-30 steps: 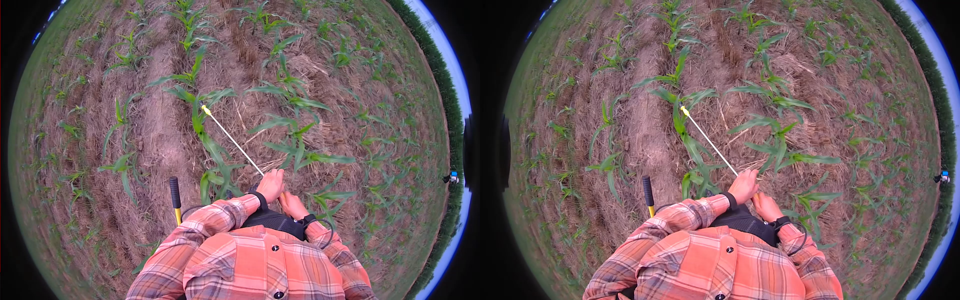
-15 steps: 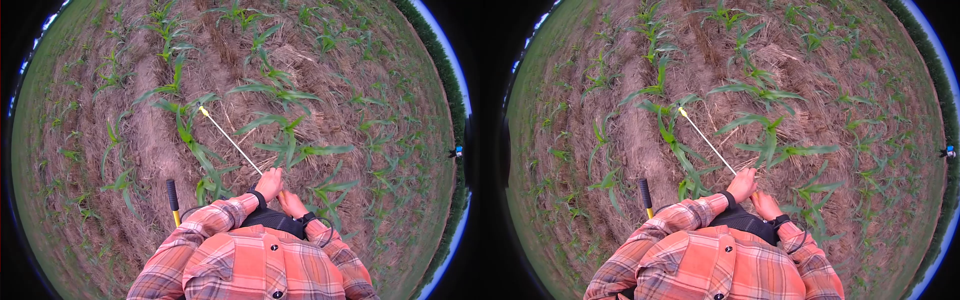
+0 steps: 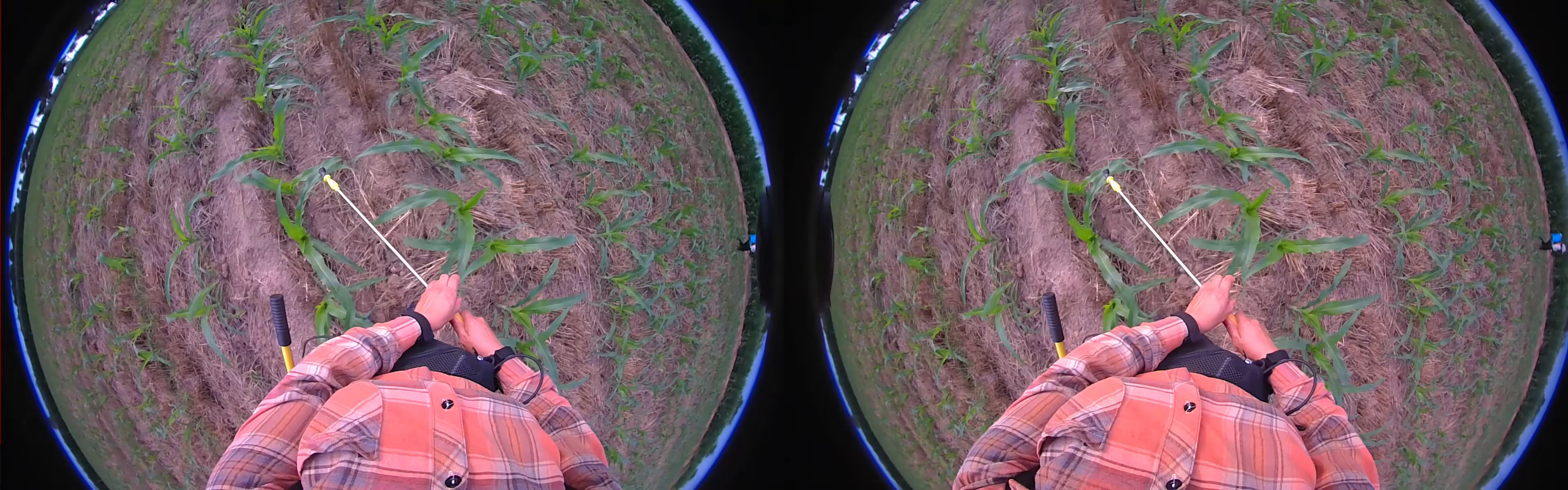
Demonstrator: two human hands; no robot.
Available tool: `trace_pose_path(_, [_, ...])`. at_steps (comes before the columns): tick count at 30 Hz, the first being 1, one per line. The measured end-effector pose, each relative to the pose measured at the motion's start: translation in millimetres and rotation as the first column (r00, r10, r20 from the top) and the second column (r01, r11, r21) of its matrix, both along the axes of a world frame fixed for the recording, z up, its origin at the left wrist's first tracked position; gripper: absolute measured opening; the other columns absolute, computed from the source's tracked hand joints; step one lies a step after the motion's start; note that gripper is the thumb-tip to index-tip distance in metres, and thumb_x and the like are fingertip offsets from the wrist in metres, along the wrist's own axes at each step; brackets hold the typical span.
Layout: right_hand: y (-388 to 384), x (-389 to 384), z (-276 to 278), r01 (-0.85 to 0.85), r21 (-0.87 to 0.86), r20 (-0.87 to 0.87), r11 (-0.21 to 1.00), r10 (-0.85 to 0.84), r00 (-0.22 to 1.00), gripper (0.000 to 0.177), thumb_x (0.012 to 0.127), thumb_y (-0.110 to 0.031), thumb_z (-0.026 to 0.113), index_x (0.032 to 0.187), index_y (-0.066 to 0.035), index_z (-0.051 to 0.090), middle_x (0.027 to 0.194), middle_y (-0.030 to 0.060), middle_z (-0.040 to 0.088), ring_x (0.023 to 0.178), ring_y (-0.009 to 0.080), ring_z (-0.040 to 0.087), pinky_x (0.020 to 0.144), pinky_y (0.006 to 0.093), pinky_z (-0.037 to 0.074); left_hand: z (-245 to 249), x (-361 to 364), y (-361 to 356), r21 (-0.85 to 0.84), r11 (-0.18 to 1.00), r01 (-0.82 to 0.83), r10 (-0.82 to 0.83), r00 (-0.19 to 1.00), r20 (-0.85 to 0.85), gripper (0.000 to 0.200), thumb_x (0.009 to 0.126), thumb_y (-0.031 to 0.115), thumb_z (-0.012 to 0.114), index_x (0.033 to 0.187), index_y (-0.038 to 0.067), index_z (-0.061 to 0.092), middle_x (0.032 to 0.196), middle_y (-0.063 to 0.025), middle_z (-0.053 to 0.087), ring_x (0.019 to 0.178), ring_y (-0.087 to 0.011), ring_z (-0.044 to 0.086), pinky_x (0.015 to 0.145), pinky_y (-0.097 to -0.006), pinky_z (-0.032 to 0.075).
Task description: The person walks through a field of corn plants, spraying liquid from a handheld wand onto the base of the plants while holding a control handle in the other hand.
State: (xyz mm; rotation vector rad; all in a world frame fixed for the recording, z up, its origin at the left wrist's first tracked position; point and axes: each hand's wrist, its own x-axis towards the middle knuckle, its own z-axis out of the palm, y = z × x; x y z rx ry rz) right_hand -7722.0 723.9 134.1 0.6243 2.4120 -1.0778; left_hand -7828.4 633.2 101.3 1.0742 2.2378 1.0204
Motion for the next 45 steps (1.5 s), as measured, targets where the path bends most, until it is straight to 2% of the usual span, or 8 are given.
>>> trace_pose_path(7, [16,-5,-1,0.027,-0.085,0.004,0.996,-0.027,1.0,0.036,0.084,-0.031,0.042,0.084,0.004,0.047,0.067,0.0262,0.054,0.067,0.0419,0.054,0.059,0.047,0.041,-6,-3,16,0.023,1.0,-0.013,0.014,1.0,-0.017,0.037,0.068,0.01,0.054,0.1,0.0,0.041,0.085,-0.0187,0.047,0.082,-0.0353,0.049,0.072,-0.0402,0.041])
trace_pose_path(13, [31,-5,-10,-0.008,-0.03,-0.065,1.0,0.006,0.998,0.035,0.084,-0.03,0.042,0.083,0.005,0.047,0.068,0.0271,0.054,0.068,0.0423,0.053,0.061,0.0469,0.041,-4,-8,29,-0.017,1.0,-0.002,0.003,1.0,0.012,0.035,0.068,0.011,0.054,0.098,0.001,0.041,0.088,-0.0196,0.047,0.083,-0.0356,0.049,0.073,-0.0407,0.041])
trace_pose_path(15, [36,-7,-8,-0.018,-0.043,-0.009,0.999,0.017,1.0,0.036,0.085,-0.032,0.041,0.089,0.003,0.047,0.071,0.0258,0.055,0.071,0.0425,0.053,0.06,0.0463,0.041,-5,-9,34,-0.022,1.0,-0.007,0.007,1.0,0.003,0.035,0.068,0.011,0.054,0.098,0.0,0.041,0.088,-0.0195,0.047,0.084,-0.0355,0.049,0.073,-0.0406,0.041])
trace_pose_path(37, [47,-42,-23,0.002,-0.017,-0.045,1.0,-0.003,0.999,0.035,0.084,-0.031,0.042,0.086,0.003,0.047,0.073,0.0269,0.054,0.073,0.0434,0.052,0.06,0.0466,0.041,-1,-53,44,-0.045,0.998,0.05,-0.048,0.997,0.062,0.039,0.07,0.014,0.055,0.103,0.0,0.039,0.092,-0.0193,0.046,0.088,-0.0358,0.048,0.076,-0.0408,0.039])
trace_pose_path(40, [49,-55,-31,0.012,0.012,-0.175,1.0,-0.01,0.984,0.034,0.085,-0.033,0.042,0.084,0.001,0.047,0.063,0.0198,0.055,0.058,0.0359,0.055,0.05,0.0411,0.041,10,-83,37,0.007,0.998,0.068,-0.068,0.996,0.057,0.051,0.072,0.019,0.057,0.114,0.0,0.034,0.099,-0.02,0.044,0.092,-0.0355,0.046,0.08,-0.0393,0.039])
trace_pose_path(42, [55,-65,-42,0.196,-0.276,0.006,0.941,-0.202,0.979,0.033,0.085,-0.036,0.041,0.081,-0.004,0.046,0.053,0.0058,0.049,0.041,0.017,0.047,0.038,0.0299,0.036,29,-115,27,0.086,0.996,0.033,-0.035,0.999,0.023,0.058,0.073,0.023,0.058,0.119,-0.001,0.031,0.108,-0.021,0.04,0.099,-0.0356,0.043,0.084,-0.0371,0.038])
trace_pose_path(43, [57,-71,-40,0.192,-0.27,0.007,0.944,-0.198,0.98,0.033,0.085,-0.036,0.041,0.081,-0.004,0.046,0.053,0.0058,0.049,0.041,0.017,0.047,0.038,0.0299,0.036,39,-136,15,0.118,0.993,0.01,-0.011,1.0,0.004,0.056,0.073,0.023,0.059,0.117,-0.001,0.033,0.112,-0.0218,0.037,0.102,-0.0352,0.042,0.087,-0.0368,0.037])
trace_pose_path(45, [57,-89,-22,0.517,-0.463,0.248,0.72,-0.454,0.856,0.032,0.086,-0.039,0.04,0.079,-0.008,0.045,0.05,-0.004,0.036,0.038,0.0041,0.032,0.033,0.0209,0.027,72,-180,-19,0.085,0.994,-0.066,0.071,0.996,-0.057,0.052,0.073,0.02,0.059,0.115,0.0,0.036,0.115,-0.0224,0.035,0.106,-0.0359,0.039,0.089,-0.037,0.035])
